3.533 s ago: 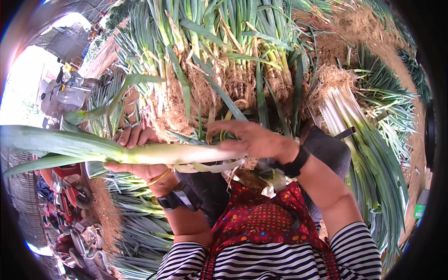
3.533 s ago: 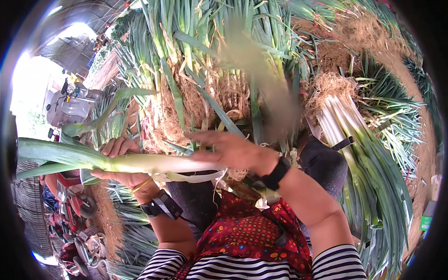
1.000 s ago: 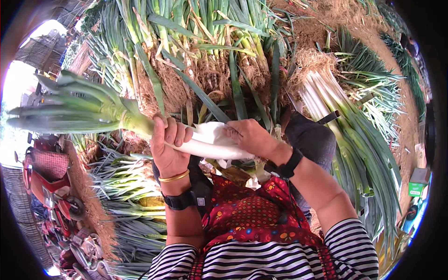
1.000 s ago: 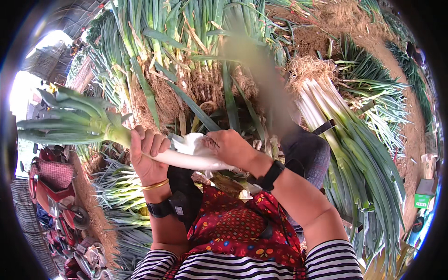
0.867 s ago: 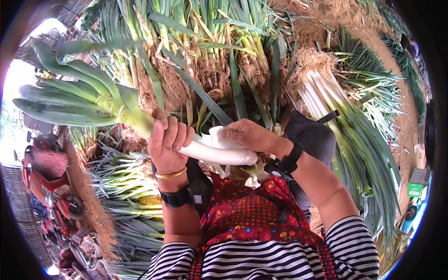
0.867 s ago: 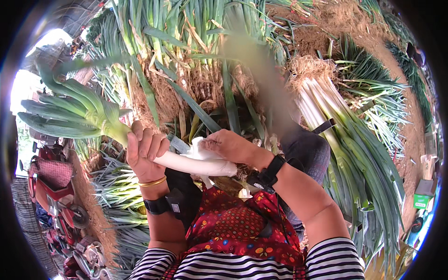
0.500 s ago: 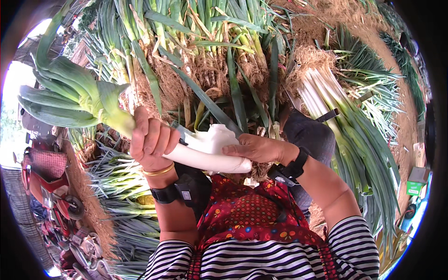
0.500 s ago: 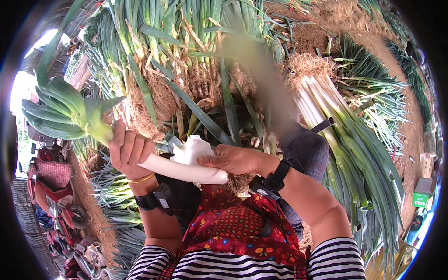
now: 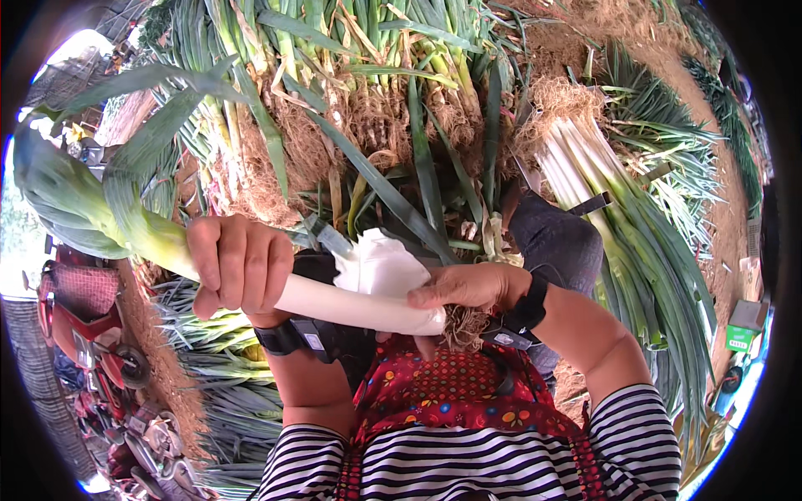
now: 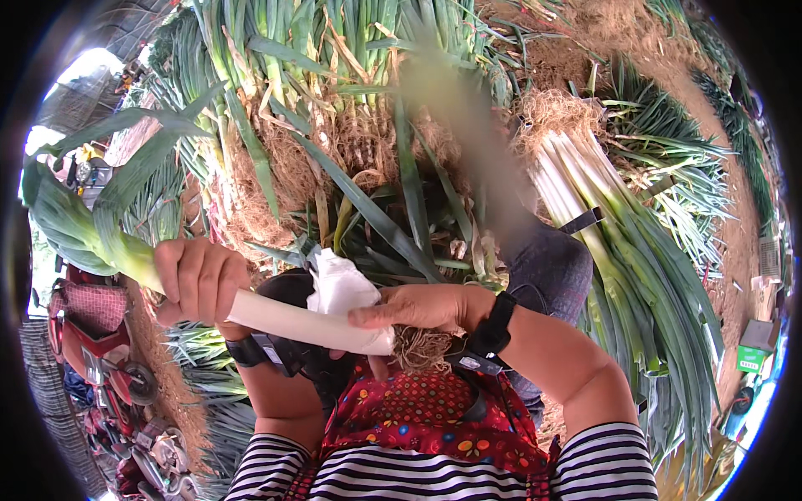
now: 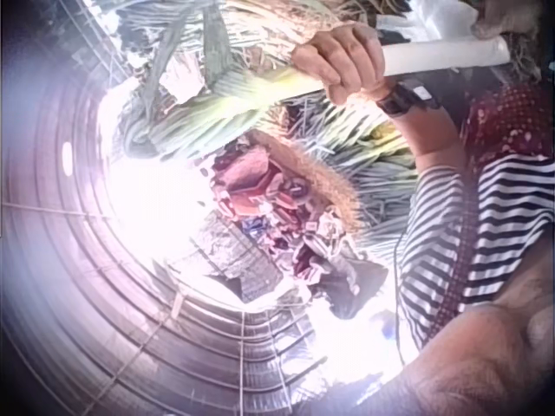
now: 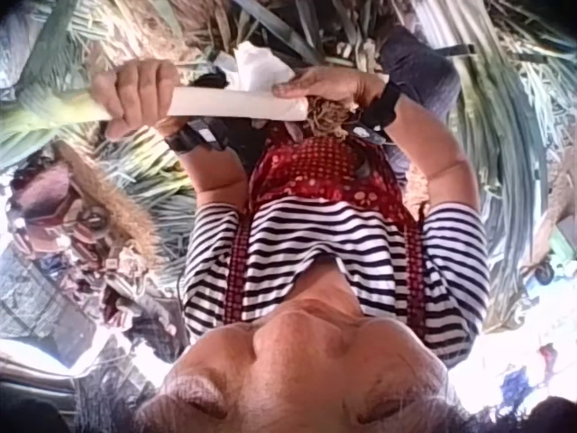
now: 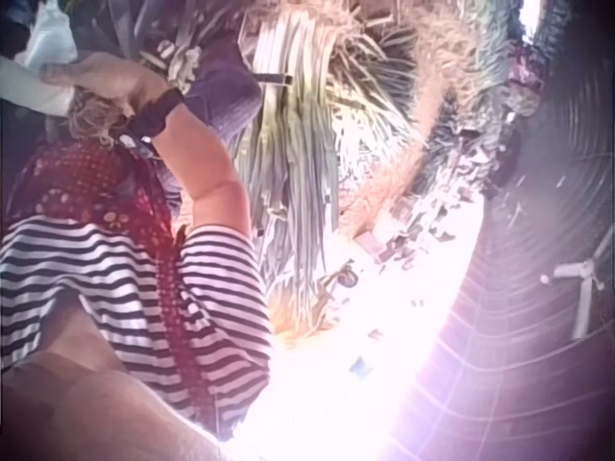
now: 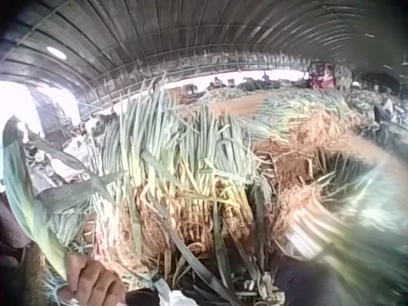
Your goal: The person pulls a leek from a pile, peels away the outer layers by hand, and wipes the white stalk. They then place the leek onto a separate stack and repeat the process with another leek.
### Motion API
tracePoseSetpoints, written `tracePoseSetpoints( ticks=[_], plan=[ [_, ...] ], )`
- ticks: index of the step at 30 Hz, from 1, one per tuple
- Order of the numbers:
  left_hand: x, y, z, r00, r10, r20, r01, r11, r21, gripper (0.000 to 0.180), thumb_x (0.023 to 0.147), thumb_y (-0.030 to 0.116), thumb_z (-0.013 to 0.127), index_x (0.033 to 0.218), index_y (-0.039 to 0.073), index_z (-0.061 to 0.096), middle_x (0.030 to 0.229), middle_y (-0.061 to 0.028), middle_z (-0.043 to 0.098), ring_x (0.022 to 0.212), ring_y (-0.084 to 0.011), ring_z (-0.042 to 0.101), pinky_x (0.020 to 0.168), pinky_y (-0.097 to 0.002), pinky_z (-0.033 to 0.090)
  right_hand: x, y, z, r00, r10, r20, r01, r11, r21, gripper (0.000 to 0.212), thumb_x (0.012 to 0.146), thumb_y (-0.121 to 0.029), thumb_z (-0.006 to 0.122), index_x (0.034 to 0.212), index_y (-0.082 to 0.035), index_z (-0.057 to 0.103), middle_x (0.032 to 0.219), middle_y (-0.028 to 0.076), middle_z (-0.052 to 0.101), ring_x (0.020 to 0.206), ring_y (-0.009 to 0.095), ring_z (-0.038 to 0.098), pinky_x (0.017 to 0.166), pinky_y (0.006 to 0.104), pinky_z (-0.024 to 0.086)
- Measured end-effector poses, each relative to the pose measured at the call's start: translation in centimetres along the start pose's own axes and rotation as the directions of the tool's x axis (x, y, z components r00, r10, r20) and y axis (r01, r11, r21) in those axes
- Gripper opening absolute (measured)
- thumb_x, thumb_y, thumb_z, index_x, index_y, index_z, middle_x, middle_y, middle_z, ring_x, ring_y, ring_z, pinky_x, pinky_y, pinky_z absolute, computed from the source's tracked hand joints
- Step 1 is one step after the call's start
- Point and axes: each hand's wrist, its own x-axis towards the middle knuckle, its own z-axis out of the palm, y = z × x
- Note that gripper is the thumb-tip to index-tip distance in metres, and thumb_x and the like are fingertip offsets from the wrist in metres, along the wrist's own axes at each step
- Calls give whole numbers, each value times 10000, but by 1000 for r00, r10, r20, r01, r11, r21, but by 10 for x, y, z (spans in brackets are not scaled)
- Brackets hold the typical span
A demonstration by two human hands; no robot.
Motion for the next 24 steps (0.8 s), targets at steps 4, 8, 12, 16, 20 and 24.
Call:
tracePoseSetpoints(
  ticks=[4,8,12,16,20,24],
  plan=[
    [-7,-2,22,637,178,-750,42,963,264,500,770,379,685,1118,101,460,748,33,400,630,-107,351,625,-278,339,10,-7,0,958,-274,-88,190,831,-523,498,852,-457,553,1094,-22,573,976,143,620,835,237,586,772,325,455],
    [-33,-22,3,449,219,-866,-72,975,209,153,901,247,536,854,108,490,637,44,343,562,-75,302,558,-243,288,18,5,-3,866,-449,-221,104,593,-798,455,880,-431,515,1066,-19,569,859,195,608,795,312,588,738,357,449],
    [-50,-35,-8,454,196,-869,-161,977,137,229,931,192,471,718,134,410,610,44,336,548,-75,305,545,-252,289,8,-3,-8,911,-313,-268,-1,648,-762,418,912,-418,450,1093,-59,565,821,184,613,754,316,601,710,369,458],
    [-41,-51,-2,224,299,-928,-131,952,276,258,950,174,382,694,142,383,578,50,318,540,-90,296,538,-259,292,6,17,-15,829,-528,-183,51,399,-916,331,914,-307,423,901,-17,582,647,245,542,591,388,563,553,449,437],
    [-76,-33,-12,603,296,-741,-168,955,244,211,954,148,340,746,136,379,567,42,275,504,-53,279,503,-219,259,17,23,-12,846,-477,-238,99,580,-809,287,864,-260,469,974,-11,561,766,258,574,699,387,587,634,435,456],
    [-73,-15,-6,703,308,-641,-144,944,296,123,945,169,379,858,120,451,597,35,321,496,-69,357,531,-236,311,11,14,3,816,-564,-129,188,468,-863,342,866,-261,485,783,63,558,642,256,548,587,393,550,559,441,422]
  ],
)
